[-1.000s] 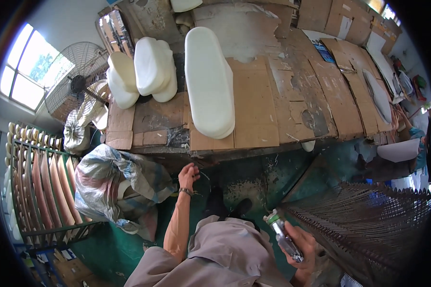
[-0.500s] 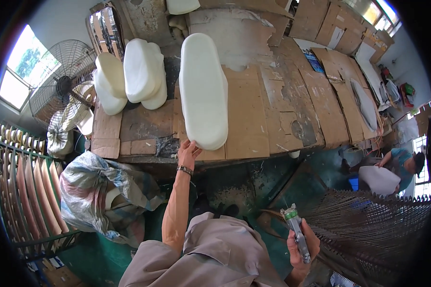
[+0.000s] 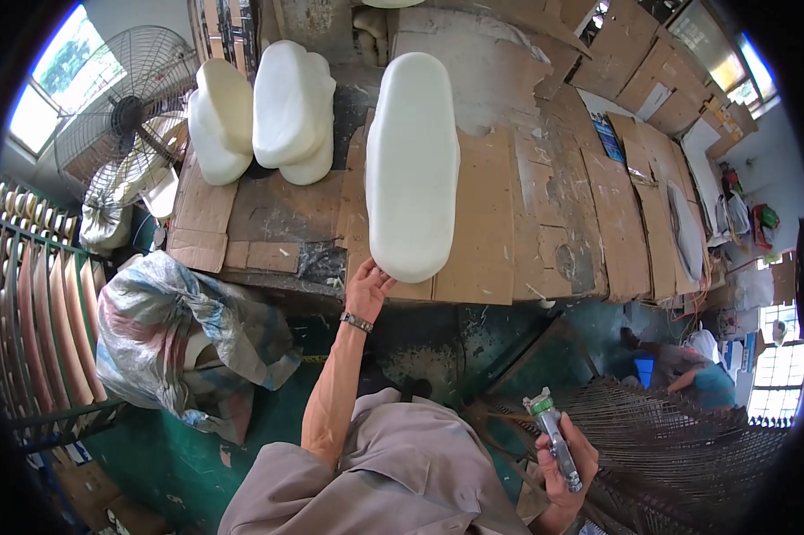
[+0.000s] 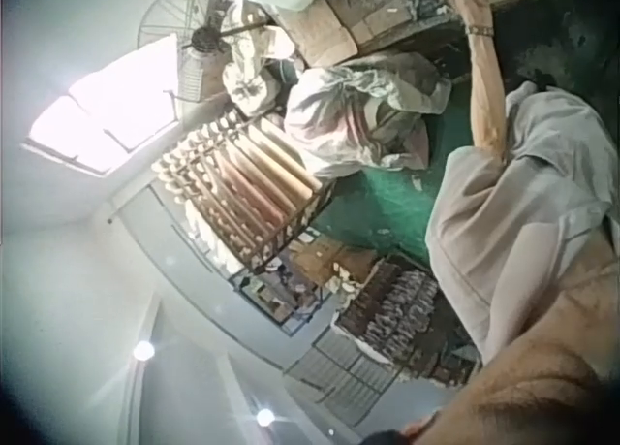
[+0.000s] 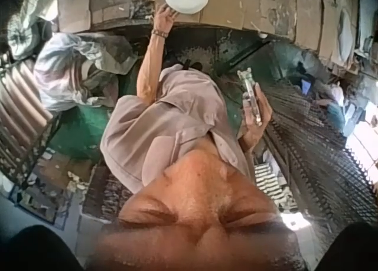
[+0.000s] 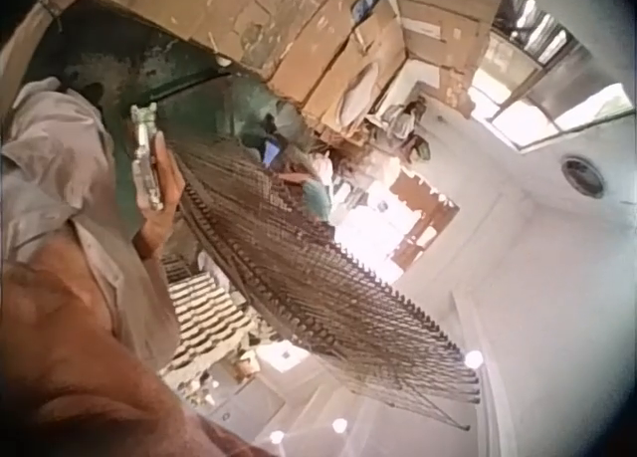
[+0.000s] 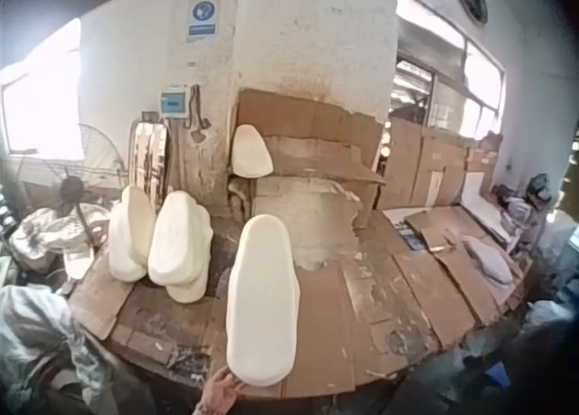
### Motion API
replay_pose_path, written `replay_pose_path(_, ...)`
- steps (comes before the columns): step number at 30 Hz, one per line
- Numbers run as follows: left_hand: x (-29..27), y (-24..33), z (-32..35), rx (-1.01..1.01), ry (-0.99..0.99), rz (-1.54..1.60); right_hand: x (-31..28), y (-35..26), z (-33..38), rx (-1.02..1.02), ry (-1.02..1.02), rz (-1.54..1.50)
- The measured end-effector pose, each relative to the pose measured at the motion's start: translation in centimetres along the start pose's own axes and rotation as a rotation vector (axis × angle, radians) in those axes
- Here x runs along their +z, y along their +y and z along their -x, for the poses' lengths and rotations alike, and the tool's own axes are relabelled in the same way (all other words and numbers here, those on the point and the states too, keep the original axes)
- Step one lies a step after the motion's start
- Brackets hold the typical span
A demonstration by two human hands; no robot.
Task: Organizing and inspecting foam seat molds on a workbench in a manufacturing environment.
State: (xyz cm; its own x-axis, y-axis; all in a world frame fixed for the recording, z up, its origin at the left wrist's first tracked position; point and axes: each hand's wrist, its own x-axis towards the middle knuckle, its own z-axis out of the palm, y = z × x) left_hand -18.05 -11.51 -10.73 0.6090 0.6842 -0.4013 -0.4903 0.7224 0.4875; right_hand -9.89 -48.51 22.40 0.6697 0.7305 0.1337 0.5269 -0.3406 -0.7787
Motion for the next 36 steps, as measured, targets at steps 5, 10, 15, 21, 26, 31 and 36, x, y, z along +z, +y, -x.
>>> replay_pose_path(5, 1.7, -0.9, 0.0, 0.031, -0.05, 0.023, 1.0, 0.1, -0.7, -0.03, -0.036, -0.106)
replay_pose_path(10, 3.9, 1.0, 1.9, 0.052, -0.227, 0.007, 2.5, -2.2, -2.9, -0.06, -0.08, -0.058)
replay_pose_path(15, 5.8, 4.4, 4.2, 0.094, -0.272, 0.166, 4.5, -2.7, -4.7, -0.1, -0.155, -0.033)
replay_pose_path(21, 5.0, 9.7, 4.8, 0.257, -0.288, 0.278, 6.6, -3.7, -7.2, -0.127, -0.187, 0.02)
replay_pose_path(26, 3.3, 18.3, -1.7, 0.523, -0.319, 0.16, 8.2, -3.7, -8.5, -0.123, -0.169, -0.02)
replay_pose_path(31, -2.6, 30.9, -14.5, 0.532, -0.406, 0.165, 9.2, -3.8, -9.1, -0.155, -0.185, -0.033)
replay_pose_path(36, -5.0, 34.0, -22.2, 0.443, 0.027, 0.054, 9.7, -4.4, -9.3, -0.06, -0.147, -0.082)
